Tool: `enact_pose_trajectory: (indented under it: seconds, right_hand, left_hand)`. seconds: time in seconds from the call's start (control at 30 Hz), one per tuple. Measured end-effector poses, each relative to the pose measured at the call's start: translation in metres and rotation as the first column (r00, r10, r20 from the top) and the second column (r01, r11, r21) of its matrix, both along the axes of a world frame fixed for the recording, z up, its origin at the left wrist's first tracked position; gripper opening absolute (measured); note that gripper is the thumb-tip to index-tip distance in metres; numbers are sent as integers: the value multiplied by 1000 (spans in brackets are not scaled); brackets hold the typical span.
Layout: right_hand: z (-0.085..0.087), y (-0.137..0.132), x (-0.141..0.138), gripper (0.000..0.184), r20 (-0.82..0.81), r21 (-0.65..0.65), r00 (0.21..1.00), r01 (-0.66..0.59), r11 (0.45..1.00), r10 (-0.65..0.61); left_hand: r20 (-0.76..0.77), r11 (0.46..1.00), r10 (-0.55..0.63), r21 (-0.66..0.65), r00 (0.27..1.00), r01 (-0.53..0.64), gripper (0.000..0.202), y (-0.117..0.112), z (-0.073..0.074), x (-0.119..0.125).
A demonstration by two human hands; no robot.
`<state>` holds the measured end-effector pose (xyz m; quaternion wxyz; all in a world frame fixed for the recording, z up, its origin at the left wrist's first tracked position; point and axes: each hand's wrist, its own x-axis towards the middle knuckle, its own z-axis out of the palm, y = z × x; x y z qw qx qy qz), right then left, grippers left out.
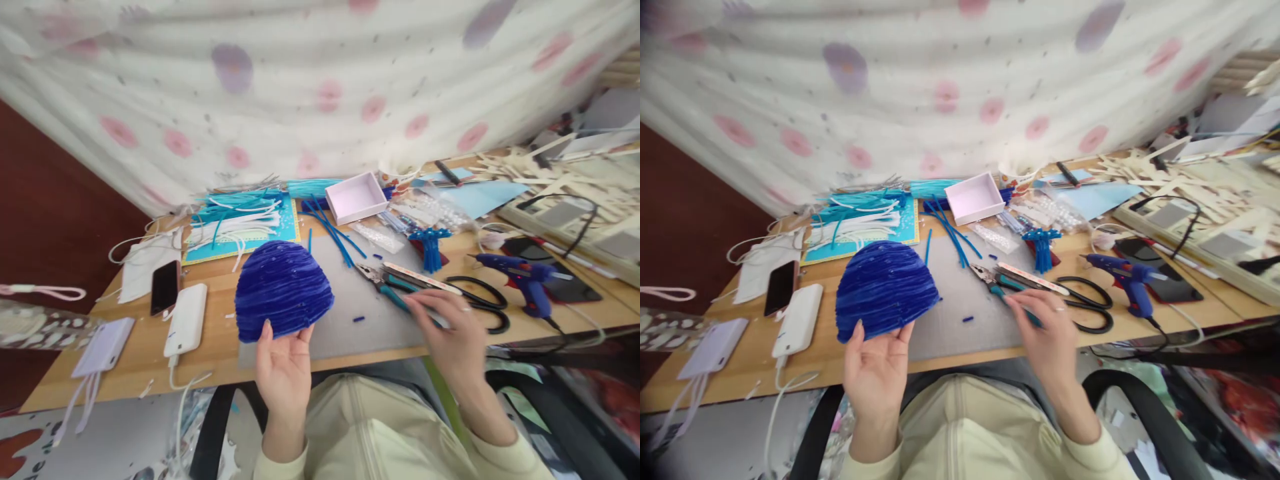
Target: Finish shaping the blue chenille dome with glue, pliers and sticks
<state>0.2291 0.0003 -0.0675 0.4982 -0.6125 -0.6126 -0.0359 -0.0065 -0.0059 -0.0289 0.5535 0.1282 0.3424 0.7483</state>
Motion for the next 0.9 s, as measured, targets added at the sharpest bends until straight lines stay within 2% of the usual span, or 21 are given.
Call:
enact_pose_trajectory:
  seconds: [0.03, 0.07, 0.1, 0.13, 0.17, 0.2, 0.27, 0.33, 0.4, 0.53, 0.6, 0.63, 0.7, 0.77, 0.83, 0.9]
  right_hand:
    - [2, -5, 17, 18, -35, 47, 983, 181, 982, -179]
    - [4, -10, 36, 24, -89, 82, 919, 392, 917, -385]
    - [4, -14, 56, 31, -158, 98, 809, 583, 806, -566]
    - [3, -17, 77, 43, -210, 102, 712, 697, 709, -670]
    - [0, -18, 96, 54, -225, 85, 671, 736, 672, -707]
    - [-2, -19, 113, 61, -190, 32, 663, 741, 671, -724]
    - [-8, -14, 139, 58, -89, -156, 719, 673, 723, -689]
    - [-10, -3, 153, 51, -40, -302, 790, 574, 761, -612]
    - [-8, 8, 159, 50, -45, -347, 829, 510, 787, -557]
    - [9, 13, 153, 47, -103, -344, 834, 482, 806, -543]
    - [21, 2, 141, 44, -206, -348, 835, 424, 836, -509]
    - [27, -5, 133, 43, -289, -349, 839, 356, 867, -461]
    - [41, -21, 113, 41, -571, -247, 772, 162, 955, -279]
    - [55, -34, 89, 32, -693, -178, 710, 1, 984, -126]
    - [65, -45, 65, 25, -721, -120, 692, -176, 977, 36]
    - [72, -53, 40, 20, -675, -135, 718, -346, 928, 170]
  left_hand:
    - [-9, 1000, -4, -1, 1000, 4, 21, 0, -1, 0]
    - [-17, 1000, -10, 0, 1000, 10, 23, 0, -1, -1]
    - [-27, 1000, -14, 0, 1000, 14, 25, 0, -2, -1]
    - [-38, 1000, -17, -2, 999, 17, 26, 0, -3, -2]
    - [-51, 1000, -15, -8, 999, 15, 28, 0, -4, -2]
    - [-64, 1000, -12, -18, 998, 11, 29, 0, -4, -2]
    - [-92, 999, -12, -48, 996, 7, 31, -1, -5, -3]
    - [-109, 997, -16, -81, 994, 7, 31, -2, -4, -4]
    - [-107, 994, -18, -107, 994, 6, 32, -3, -3, -5]
    - [-42, 991, -9, -133, 999, 3, 38, -4, -1, -6]
    - [16, 992, 17, -129, 1000, -14, 35, -2, 0, -5]
    - [41, 992, 28, -125, 999, -22, 34, -1, 1, -5]
    - [69, 994, 18, -107, 997, -11, 31, 2, 1, -5]
    - [70, 996, -49, -67, 996, 53, 26, 4, -1, -5]
    - [51, 992, -125, -15, 991, 126, 26, 4, -4, -3]
    - [20, 988, -150, 23, 988, 150, 28, 2, -9, 0]
